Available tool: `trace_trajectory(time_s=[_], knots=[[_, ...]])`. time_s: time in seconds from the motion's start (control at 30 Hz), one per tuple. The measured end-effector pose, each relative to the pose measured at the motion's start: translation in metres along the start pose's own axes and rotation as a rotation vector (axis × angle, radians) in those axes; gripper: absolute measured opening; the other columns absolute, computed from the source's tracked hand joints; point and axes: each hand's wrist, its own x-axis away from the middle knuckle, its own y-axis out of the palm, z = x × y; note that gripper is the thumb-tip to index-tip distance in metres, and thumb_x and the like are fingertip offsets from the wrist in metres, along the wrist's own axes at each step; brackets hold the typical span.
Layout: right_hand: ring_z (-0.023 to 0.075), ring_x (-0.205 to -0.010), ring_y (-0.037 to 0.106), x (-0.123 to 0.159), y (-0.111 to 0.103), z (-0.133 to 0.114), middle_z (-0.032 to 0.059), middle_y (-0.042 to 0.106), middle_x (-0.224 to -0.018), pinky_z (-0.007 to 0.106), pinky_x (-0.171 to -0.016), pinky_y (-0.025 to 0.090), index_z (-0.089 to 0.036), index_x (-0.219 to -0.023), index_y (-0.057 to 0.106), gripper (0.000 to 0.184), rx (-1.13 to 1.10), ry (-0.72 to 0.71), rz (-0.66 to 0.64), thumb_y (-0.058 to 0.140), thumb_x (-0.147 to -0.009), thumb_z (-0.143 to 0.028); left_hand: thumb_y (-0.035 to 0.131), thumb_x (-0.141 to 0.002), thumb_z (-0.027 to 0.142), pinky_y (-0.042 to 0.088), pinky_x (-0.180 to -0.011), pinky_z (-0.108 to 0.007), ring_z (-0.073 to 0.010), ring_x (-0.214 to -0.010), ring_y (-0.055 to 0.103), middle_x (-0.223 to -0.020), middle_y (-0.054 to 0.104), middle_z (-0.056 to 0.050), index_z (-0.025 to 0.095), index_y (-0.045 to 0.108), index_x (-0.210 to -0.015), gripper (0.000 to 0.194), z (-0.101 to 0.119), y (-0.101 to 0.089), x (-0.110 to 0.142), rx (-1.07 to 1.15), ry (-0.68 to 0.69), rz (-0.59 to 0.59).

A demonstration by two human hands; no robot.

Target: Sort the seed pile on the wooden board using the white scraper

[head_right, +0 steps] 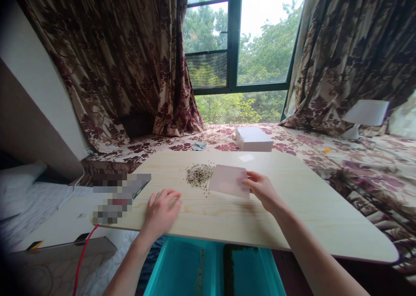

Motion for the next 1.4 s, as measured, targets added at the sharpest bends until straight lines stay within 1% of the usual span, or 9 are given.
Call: trace_trajectory(time_s=[0.17, 0.3, 0.43, 0.73, 0.9, 1.0, 1.2, 1.4], knots=[[0.0211, -0.073, 0.07, -0.002, 0.002, 0.001, 0.0097, 0.077, -0.087, 0.029, -0.062, 0.055, -0.016, -0.09, 0.075, 0.035, 0.013, -0.029, 0.007, 0.074, -0.056, -0.023, 0.05, -0.087, 0.029, 0.023, -0.111, -0.055, -0.022, -0.104, 0.059, -0.109, 0.066, -0.004, 0.027, 0.066, -0.097, 0.019, 0.001, -0.001, 0.0, 0.009, -0.002, -0.009], [0.0193, -0.069, 0.069, -0.002, 0.001, 0.003, 0.0083, 0.077, -0.084, 0.028, -0.061, 0.054, -0.016, -0.088, 0.075, 0.034, 0.006, -0.01, -0.014, 0.074, -0.054, -0.022, 0.051, -0.087, 0.029, 0.024, -0.11, -0.054, -0.022, -0.102, 0.059, -0.108, 0.066, -0.003, 0.028, 0.066, -0.097, 0.019, 0.001, -0.001, -0.001, 0.007, 0.0, -0.002], [0.0196, -0.07, 0.069, -0.001, 0.0, 0.003, 0.0082, 0.077, -0.086, 0.028, -0.063, 0.054, -0.017, -0.086, 0.075, 0.033, -0.01, -0.005, -0.015, 0.075, -0.053, -0.021, 0.051, -0.086, 0.029, 0.025, -0.11, -0.054, -0.0223, -0.103, 0.059, -0.108, 0.066, -0.004, 0.027, 0.066, -0.097, 0.019, 0.0, 0.0, 0.0, 0.008, 0.011, 0.005], [0.0184, -0.07, 0.068, 0.0, 0.005, 0.003, 0.0075, 0.076, -0.086, 0.027, -0.062, 0.054, -0.017, -0.087, 0.075, 0.033, -0.006, 0.013, -0.055, 0.073, -0.054, -0.02, 0.051, -0.086, 0.029, 0.022, -0.111, -0.056, -0.0227, -0.104, 0.059, -0.108, 0.066, -0.004, 0.026, 0.066, -0.098, 0.02, 0.0, -0.001, 0.0, 0.019, 0.004, 0.003], [0.0179, -0.069, 0.068, -0.002, 0.014, 0.004, 0.0071, 0.076, -0.082, 0.026, -0.061, 0.054, -0.017, -0.086, 0.074, 0.032, -0.036, 0.017, -0.019, 0.071, -0.054, -0.018, 0.052, -0.085, 0.029, 0.023, -0.111, -0.056, -0.0226, -0.103, 0.059, -0.108, 0.066, -0.004, 0.027, 0.067, -0.097, 0.02, 0.0, 0.0, 0.0, 0.02, 0.004, 0.014], [0.0179, -0.068, 0.068, -0.003, 0.017, 0.005, 0.0069, 0.076, -0.08, 0.026, -0.06, 0.053, -0.016, -0.087, 0.073, 0.033, -0.019, 0.016, -0.02, 0.07, -0.055, -0.018, 0.051, -0.085, 0.029, 0.023, -0.111, -0.055, -0.0226, -0.103, 0.059, -0.107, 0.066, -0.004, 0.027, 0.067, -0.097, 0.02, 0.0, 0.0, 0.0, 0.015, 0.004, 0.014], [0.0199, -0.069, 0.069, -0.007, 0.016, 0.008, 0.0072, 0.076, -0.08, 0.028, -0.06, 0.054, -0.017, -0.085, 0.072, 0.03, -0.025, 0.001, 0.015, 0.07, -0.055, -0.018, 0.052, -0.085, 0.029, 0.027, -0.109, -0.052, -0.022, -0.101, 0.06, -0.106, 0.066, -0.004, 0.027, 0.067, -0.096, 0.019, -0.001, 0.001, 0.0, 0.001, 0.018, 0.024], [0.0171, -0.068, 0.068, -0.003, 0.018, 0.006, 0.0048, 0.076, -0.078, 0.026, -0.061, 0.054, -0.019, -0.084, 0.071, 0.028, -0.044, 0.051, -0.049, 0.068, -0.057, -0.016, 0.052, -0.085, 0.028, 0.026, -0.11, -0.053, -0.0219, -0.1, 0.06, -0.106, 0.067, -0.004, 0.027, 0.067, -0.096, 0.019, -0.001, 0.001, 0.0, -0.005, 0.023, 0.027]])
